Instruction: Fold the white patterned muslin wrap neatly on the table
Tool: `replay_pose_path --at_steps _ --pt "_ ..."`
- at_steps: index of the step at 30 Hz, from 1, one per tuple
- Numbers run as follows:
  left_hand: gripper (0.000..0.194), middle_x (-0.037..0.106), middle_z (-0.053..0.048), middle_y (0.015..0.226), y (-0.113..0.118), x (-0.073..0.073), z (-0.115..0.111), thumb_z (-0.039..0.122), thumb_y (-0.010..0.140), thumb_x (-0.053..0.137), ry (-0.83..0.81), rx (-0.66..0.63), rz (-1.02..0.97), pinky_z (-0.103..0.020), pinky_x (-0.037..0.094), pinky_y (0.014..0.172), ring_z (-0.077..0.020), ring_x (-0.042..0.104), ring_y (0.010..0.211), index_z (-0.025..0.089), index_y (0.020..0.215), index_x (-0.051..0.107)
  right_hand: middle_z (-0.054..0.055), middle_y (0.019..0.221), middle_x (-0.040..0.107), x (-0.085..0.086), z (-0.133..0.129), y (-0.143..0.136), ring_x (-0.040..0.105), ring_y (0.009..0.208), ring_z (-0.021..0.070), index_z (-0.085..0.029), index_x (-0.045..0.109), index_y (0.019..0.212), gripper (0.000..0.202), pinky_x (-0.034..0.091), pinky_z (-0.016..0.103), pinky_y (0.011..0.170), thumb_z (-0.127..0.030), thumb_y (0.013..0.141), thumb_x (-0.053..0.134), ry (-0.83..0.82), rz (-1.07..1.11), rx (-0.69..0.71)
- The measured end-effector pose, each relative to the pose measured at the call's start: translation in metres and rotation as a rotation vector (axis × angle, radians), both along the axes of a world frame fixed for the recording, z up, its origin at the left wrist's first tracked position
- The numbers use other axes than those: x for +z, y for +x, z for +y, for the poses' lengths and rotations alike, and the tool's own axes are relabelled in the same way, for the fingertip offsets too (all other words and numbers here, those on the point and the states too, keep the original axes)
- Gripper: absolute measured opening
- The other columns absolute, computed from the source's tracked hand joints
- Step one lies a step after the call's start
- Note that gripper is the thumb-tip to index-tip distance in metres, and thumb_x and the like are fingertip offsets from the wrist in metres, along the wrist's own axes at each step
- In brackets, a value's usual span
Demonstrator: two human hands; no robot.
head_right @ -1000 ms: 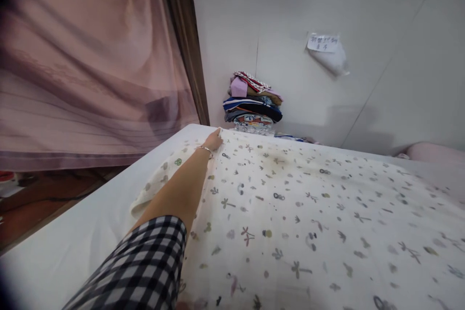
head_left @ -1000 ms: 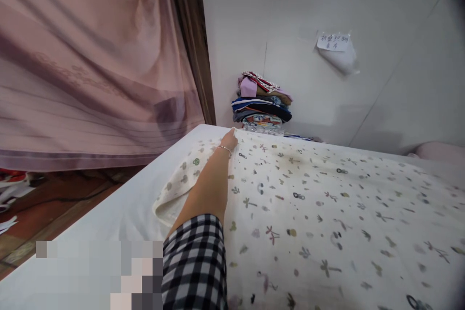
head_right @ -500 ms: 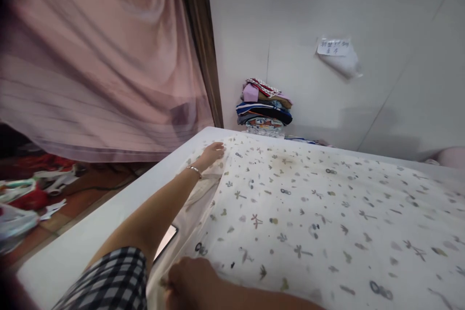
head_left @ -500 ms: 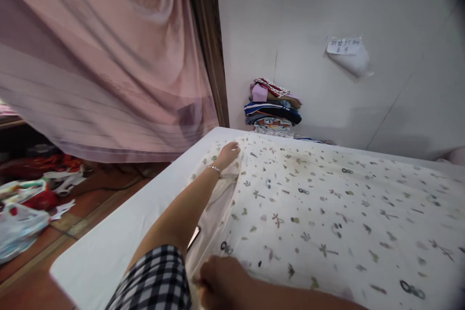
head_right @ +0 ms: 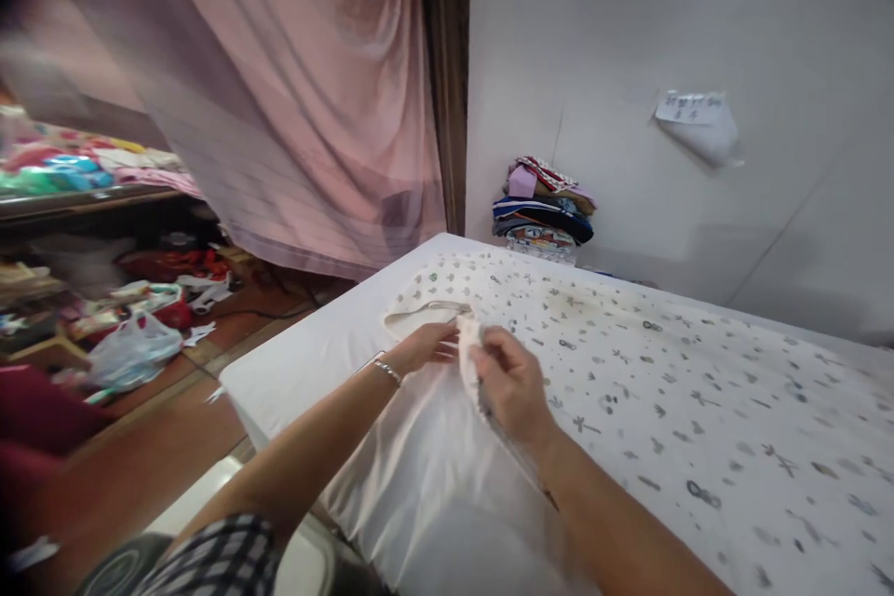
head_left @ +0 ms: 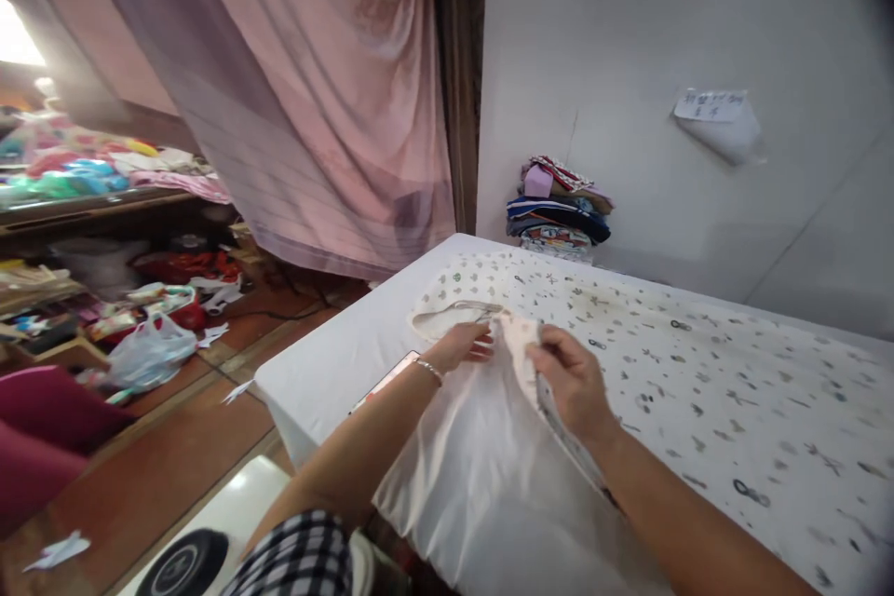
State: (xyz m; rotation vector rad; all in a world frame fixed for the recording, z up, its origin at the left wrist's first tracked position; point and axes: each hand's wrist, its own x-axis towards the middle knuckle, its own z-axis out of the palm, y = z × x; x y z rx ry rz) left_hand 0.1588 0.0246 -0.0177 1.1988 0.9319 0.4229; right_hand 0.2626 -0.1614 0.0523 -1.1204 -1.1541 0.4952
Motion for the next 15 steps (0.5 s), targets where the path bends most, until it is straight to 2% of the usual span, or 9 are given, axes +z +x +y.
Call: replay_pose_path --at_steps 3,7,11,15 --pt "0.023 0.067 -0.011 0.09 0.033 0.002 -0.003 0.036 0.088 0.058 -0.148 0.059 -0.158 -0.031 0.056 0.07 -0.0178 0.066 0.073 0.013 0.09 0.062 0.001 0.074 0.054 0.001 -0.007 0.013 0.051 0.07 0.0151 -0.02 0.059 0.08 0.02 0.044 0.029 0.064 -0.04 0.082 0.063 0.029 0.068 -0.111" --pt "0.022 0.067 -0.009 0.091 0.066 0.003 0.002 0.034 0.094 0.049 -0.167 0.113 -0.247 -0.026 0.054 0.074 -0.0168 0.065 0.083 0.016 0.092 0.061 0.001 0.07 0.051 -0.007 -0.017 0.018 0.049 0.067 0.0152 -0.02 0.059 0.077 0.021 0.043 0.029 0.061 -0.041 0.08 0.063 0.022 0.065 -0.146" --pt "0.013 0.067 -0.009 0.093 0.083 -0.002 0.008 0.026 0.092 0.056 -0.142 0.174 -0.177 -0.026 0.054 0.072 -0.016 0.064 0.082 0.015 0.097 0.061 0.001 0.069 0.048 -0.007 -0.027 0.018 0.046 0.066 0.0149 -0.021 0.057 0.074 0.02 0.041 0.029 0.06 -0.038 0.082 0.062 0.024 0.019 -0.146" --pt "0.026 0.063 -0.006 0.102 0.094 0.003 0.025 0.033 0.092 0.057 -0.025 0.235 -0.087 -0.032 0.055 0.072 -0.0151 0.062 0.083 0.013 0.109 0.059 0.0 0.07 0.044 0.0 -0.038 0.02 0.043 0.067 0.0144 -0.021 0.052 0.072 0.019 0.037 0.028 0.059 -0.031 0.085 0.06 0.011 -0.1 -0.071"
